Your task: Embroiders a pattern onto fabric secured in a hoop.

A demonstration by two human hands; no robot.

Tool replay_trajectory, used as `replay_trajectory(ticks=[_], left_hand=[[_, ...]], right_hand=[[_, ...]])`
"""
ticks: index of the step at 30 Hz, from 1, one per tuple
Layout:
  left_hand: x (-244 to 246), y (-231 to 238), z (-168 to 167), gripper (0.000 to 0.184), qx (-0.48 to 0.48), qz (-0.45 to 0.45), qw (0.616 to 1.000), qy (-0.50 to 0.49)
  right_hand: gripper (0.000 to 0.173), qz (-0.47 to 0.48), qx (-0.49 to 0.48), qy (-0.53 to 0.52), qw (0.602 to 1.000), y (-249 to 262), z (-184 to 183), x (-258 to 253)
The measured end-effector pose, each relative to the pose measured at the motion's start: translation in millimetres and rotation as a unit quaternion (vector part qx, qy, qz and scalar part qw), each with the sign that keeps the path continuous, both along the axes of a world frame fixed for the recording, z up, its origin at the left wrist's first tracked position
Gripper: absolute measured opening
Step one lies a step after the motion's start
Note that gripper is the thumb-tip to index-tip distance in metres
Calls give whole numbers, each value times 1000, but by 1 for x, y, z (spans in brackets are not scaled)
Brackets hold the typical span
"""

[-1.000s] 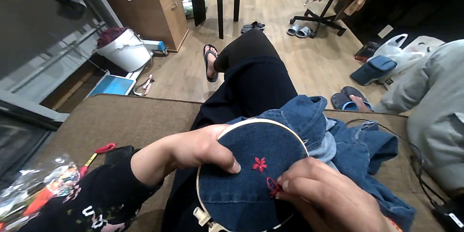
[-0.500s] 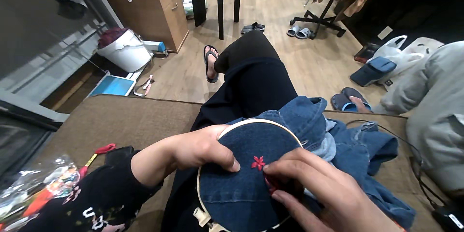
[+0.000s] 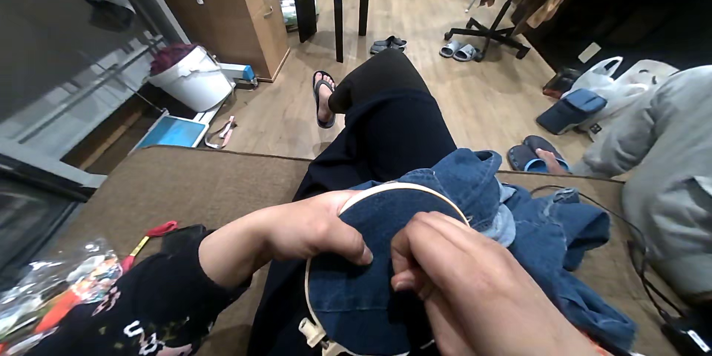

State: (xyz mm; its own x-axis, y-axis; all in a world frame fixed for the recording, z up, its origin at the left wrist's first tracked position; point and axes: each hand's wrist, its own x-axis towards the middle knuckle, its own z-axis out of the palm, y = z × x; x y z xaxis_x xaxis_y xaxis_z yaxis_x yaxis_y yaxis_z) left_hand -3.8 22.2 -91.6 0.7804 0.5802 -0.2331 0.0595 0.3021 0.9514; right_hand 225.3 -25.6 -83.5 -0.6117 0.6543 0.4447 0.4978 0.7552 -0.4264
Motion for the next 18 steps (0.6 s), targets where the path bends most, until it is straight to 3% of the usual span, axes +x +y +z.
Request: replay_trajectory(ticks=[4,6,14,18], left_hand=[[-2,0,-2,30,-7,8,1000,-7],[-2,-1,-2,31,-12,13,1000,-6],[1,1,-2,32,-14,13,1000,1],[0,0,-1,30,-9,18,1000,8]], right_hand=[[20,48,-152,128,979,12,4,14],[17,41,-186,135,972,15,8,23],[19,8,-43,-19,999,4,-2,18],[17,-17,-51,-27,998,-9,2,9]])
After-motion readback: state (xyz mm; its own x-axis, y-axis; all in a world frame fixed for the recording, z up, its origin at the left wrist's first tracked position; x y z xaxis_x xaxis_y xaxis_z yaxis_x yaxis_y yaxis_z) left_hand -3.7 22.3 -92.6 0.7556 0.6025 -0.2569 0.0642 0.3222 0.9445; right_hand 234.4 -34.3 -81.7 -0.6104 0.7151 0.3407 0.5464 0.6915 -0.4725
